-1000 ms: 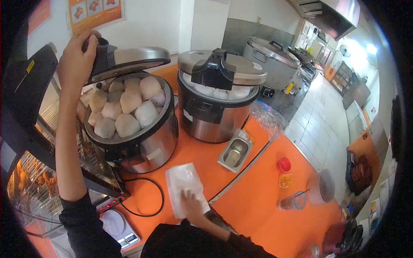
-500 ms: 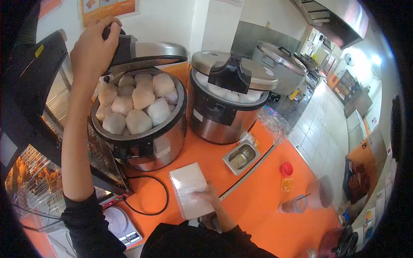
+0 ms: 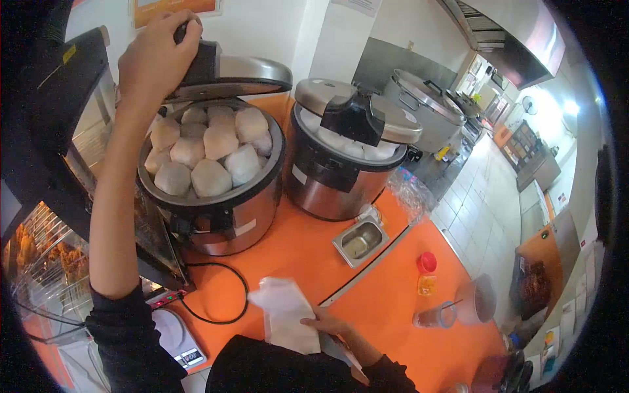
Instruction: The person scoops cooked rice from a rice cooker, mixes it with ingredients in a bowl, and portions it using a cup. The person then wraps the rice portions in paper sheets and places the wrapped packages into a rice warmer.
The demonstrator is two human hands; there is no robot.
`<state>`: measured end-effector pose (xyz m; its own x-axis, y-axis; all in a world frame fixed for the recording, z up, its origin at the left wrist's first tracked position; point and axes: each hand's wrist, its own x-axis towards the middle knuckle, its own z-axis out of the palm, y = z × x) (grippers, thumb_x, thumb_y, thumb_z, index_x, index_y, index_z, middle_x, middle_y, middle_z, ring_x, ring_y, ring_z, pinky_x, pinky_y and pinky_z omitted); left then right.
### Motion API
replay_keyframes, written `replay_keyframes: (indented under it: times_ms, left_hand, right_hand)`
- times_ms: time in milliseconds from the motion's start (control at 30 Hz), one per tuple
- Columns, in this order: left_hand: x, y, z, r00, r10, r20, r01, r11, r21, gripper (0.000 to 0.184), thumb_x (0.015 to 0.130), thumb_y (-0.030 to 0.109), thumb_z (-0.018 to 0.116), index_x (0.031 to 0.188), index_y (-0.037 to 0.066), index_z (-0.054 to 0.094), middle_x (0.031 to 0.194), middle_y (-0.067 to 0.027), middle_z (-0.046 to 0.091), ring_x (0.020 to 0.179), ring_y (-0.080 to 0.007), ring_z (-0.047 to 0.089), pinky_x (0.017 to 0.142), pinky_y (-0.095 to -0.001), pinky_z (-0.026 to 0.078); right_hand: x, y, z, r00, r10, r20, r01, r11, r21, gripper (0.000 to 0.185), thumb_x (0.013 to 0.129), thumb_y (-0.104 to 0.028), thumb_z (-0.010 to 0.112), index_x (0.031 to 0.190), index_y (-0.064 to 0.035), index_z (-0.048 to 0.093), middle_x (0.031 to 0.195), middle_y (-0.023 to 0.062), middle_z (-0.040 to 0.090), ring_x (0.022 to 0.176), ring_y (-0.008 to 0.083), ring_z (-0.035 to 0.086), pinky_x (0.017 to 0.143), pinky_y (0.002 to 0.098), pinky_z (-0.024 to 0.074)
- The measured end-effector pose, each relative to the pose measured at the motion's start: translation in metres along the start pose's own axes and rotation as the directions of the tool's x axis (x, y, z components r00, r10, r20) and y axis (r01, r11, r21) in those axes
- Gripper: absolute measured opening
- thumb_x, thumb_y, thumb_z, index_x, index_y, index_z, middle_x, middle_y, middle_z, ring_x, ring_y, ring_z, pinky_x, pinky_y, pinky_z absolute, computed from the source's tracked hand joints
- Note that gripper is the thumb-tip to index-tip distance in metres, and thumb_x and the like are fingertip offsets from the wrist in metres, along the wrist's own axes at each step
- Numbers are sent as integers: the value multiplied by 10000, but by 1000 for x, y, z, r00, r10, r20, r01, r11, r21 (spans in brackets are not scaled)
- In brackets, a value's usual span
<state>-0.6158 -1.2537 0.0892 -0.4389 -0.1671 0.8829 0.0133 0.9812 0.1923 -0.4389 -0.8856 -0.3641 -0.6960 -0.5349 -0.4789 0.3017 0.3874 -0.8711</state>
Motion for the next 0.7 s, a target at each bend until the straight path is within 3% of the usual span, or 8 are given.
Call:
replay_keyframes:
  times_ms: [133, 167, 267, 367, 467, 500, 633, 700]
  left_hand:
    - [1, -7, 5, 1000, 5, -7, -5, 1000, -9, 356, 883, 431, 475, 1084, 189, 642, 1086, -113, 633, 984, -341, 604, 832, -410, 465]
    - [1, -7, 6, 1000, -12, -16, 13, 1000, 14, 360, 881, 435, 477, 1084, 190, 643, 1088, -115, 634, 987, -342, 603, 833, -412, 465]
    - [2, -3, -3, 999, -26, 21, 25, 1000, 15, 368, 878, 438, 477, 1089, 186, 642, 1091, -116, 634, 988, -344, 603, 837, -414, 466]
    - [-2, 1, -4, 999, -30, 41, 31, 999, -19, 358, 880, 426, 474, 1080, 181, 643, 1089, -115, 631, 986, -341, 601, 842, -413, 465]
    - [-2, 1, -1, 1000, -15, 0, 15, 999, -51, 342, 869, 392, 472, 1056, 168, 650, 1058, -111, 624, 957, -337, 606, 829, -424, 475]
    - [-1, -1, 0, 1000, -9, -24, 7, 998, -54, 337, 864, 378, 471, 1048, 162, 653, 1044, -110, 621, 943, -336, 608, 821, -430, 479]
    - [13, 0, -6, 1000, -11, 1, 11, 997, -75, 346, 838, 350, 487, 1033, 119, 655, 1037, -114, 625, 944, -325, 610, 819, -432, 481]
    - [27, 2, -7, 1000, -25, 10, 25, 997, -76, 343, 823, 340, 494, 1007, 107, 665, 1014, -122, 636, 928, -328, 618, 814, -434, 486]
  right_hand:
    - [-17, 4, 9, 875, -465, 137, 482, 862, -157, 580, 784, -26, 530, 1354, -79, 439, 1324, 108, 500, 1259, 248, 419, 1008, 390, 366]
    - [-25, 2, 18, 921, -389, 21, 373, 868, -327, 628, 717, 28, 465, 1335, -84, 482, 1364, 117, 468, 1287, 248, 390, 1070, 380, 287]
    - [-40, 2, 9, 980, -155, 122, 172, 974, -149, 544, 771, 6, 476, 1303, -93, 526, 1394, 118, 439, 1300, 254, 376, 1093, 375, 255]
    - [-55, -15, -5, 940, -246, 235, 238, 969, 63, 410, 866, -97, 516, 1274, -101, 555, 1364, 113, 471, 1267, 241, 416, 1077, 370, 292]
    - [-51, -15, -8, 972, 0, 235, -15, 998, 64, 367, 926, -234, 530, 1271, -111, 556, 1326, 104, 505, 1246, 229, 436, 1066, 365, 310]
    - [-41, 5, -6, 978, 152, 141, -138, 985, -105, 417, 933, -341, 531, 1281, -111, 545, 1282, 105, 540, 1228, 235, 454, 1051, 359, 327]
    - [-52, -93, -12, 996, -84, -43, 40, 787, -615, 566, 832, -348, 660, 1309, -89, 499, 1227, 171, 561, 1140, 271, 537, 964, 368, 417]
    - [-73, -165, -30, 945, -303, -124, 181, 799, -574, 591, 801, -233, 691, 1311, -45, 457, 1223, 198, 552, 1118, 283, 555, 934, 372, 442]
